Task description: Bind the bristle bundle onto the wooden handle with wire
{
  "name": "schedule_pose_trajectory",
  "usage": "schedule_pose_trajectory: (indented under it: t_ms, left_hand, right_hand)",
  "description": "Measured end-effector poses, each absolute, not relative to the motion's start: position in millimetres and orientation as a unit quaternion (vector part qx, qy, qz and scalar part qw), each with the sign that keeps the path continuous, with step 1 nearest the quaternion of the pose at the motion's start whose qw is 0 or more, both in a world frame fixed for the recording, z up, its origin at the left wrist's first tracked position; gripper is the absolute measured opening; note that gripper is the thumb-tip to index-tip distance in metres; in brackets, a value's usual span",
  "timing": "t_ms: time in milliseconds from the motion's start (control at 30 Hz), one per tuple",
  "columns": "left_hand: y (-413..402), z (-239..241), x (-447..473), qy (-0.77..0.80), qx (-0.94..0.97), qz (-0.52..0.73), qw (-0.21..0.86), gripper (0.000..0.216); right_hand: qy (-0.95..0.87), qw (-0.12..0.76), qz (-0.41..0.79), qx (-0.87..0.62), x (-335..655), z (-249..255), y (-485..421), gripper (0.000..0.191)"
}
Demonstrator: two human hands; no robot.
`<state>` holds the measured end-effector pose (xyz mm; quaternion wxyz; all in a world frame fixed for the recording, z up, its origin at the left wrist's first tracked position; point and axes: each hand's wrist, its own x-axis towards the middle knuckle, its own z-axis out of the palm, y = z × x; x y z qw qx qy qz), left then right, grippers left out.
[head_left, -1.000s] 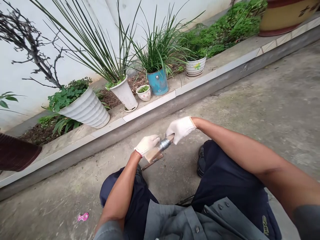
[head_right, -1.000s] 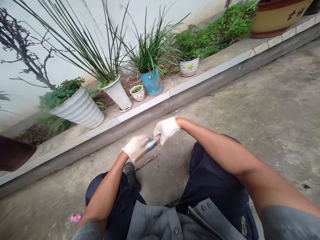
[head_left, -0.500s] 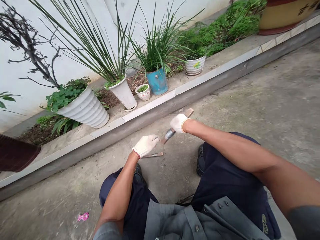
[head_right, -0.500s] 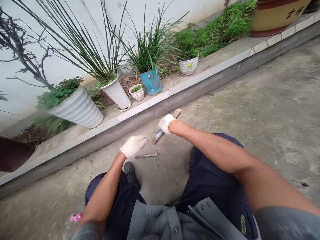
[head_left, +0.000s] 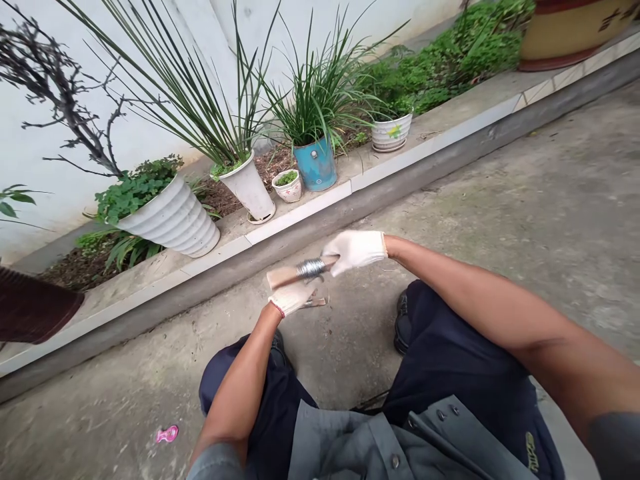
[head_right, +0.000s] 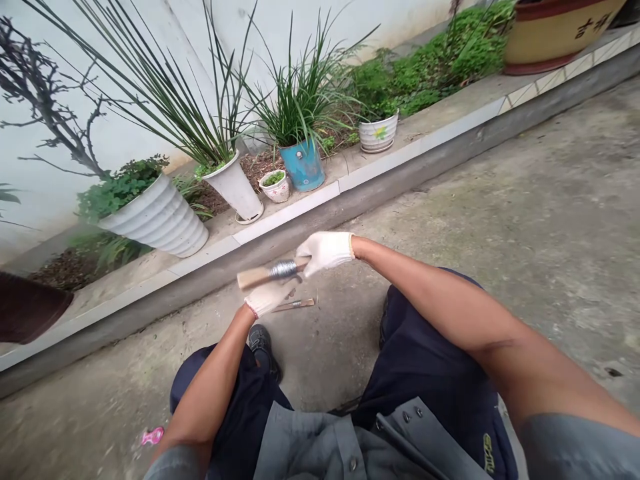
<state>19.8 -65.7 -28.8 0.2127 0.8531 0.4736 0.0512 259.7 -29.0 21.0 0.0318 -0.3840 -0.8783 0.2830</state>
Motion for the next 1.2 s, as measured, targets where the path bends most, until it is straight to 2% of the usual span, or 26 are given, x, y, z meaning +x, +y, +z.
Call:
schedule_pose_trajectory:
  t_ms: [133, 233, 333, 467, 600, 667, 767, 867, 967, 1067, 1200]
  left_hand:
    - [-68, -35, 26, 0.458, 0.862, 0.018, 0.217, 0.039]
    - [-67, -38, 27, 0.460, 0.859, -0.009, 0.223, 0.036]
    - [-66, -38, 26, 0.461, 0.859, -0.026, 0.221, 0.035]
    - [-65, -33, 22, 0.458, 0.865, -0.021, 0.201, 0.034]
    - [-62, -30, 18, 0.461, 0.866, 0.000, 0.195, 0.034]
    - [-62, -29, 18, 0.460, 0.862, -0.001, 0.213, 0.036]
    - [-65, -28, 19, 0.442, 0.864, -0.007, 0.241, 0.037]
    - [-68, -28, 22, 0.453, 0.856, 0.002, 0.249, 0.038]
    - [-69, -31, 26, 0.469, 0.850, -0.008, 0.241, 0.041]
    - [-68, -33, 27, 0.469, 0.850, -0.029, 0.239, 0.039]
    - [-68, -33, 25, 0.463, 0.855, -0.032, 0.232, 0.035]
  right_hand:
    - [-0.834, 0.029, 0.167, -0.526, 254, 14, -16, 0.030]
    - [-0.809, -0.016, 0.100, -0.579, 250, 1, -12, 0.031]
    - [-0.815, -0.075, 0.041, -0.573, 245, -12, -17, 0.031]
    - [-0.846, -0.194, 0.096, -0.488, 242, -22, -28, 0.027]
    - [-0.881, -0.264, 0.243, -0.307, 249, -20, -35, 0.021]
    - [-0.883, -0.237, 0.322, -0.245, 256, -12, -36, 0.024]
    - [-0.885, -0.137, 0.373, -0.243, 264, 3, -36, 0.030]
    - [-0.885, -0.021, 0.331, -0.328, 264, 15, -32, 0.032]
    - [-0.856, 0.044, 0.243, -0.454, 260, 17, -22, 0.034]
    - [-0.821, 0.039, 0.157, -0.548, 256, 10, -12, 0.033]
    - [-0.804, -0.057, 0.060, -0.589, 253, -5, -10, 0.030]
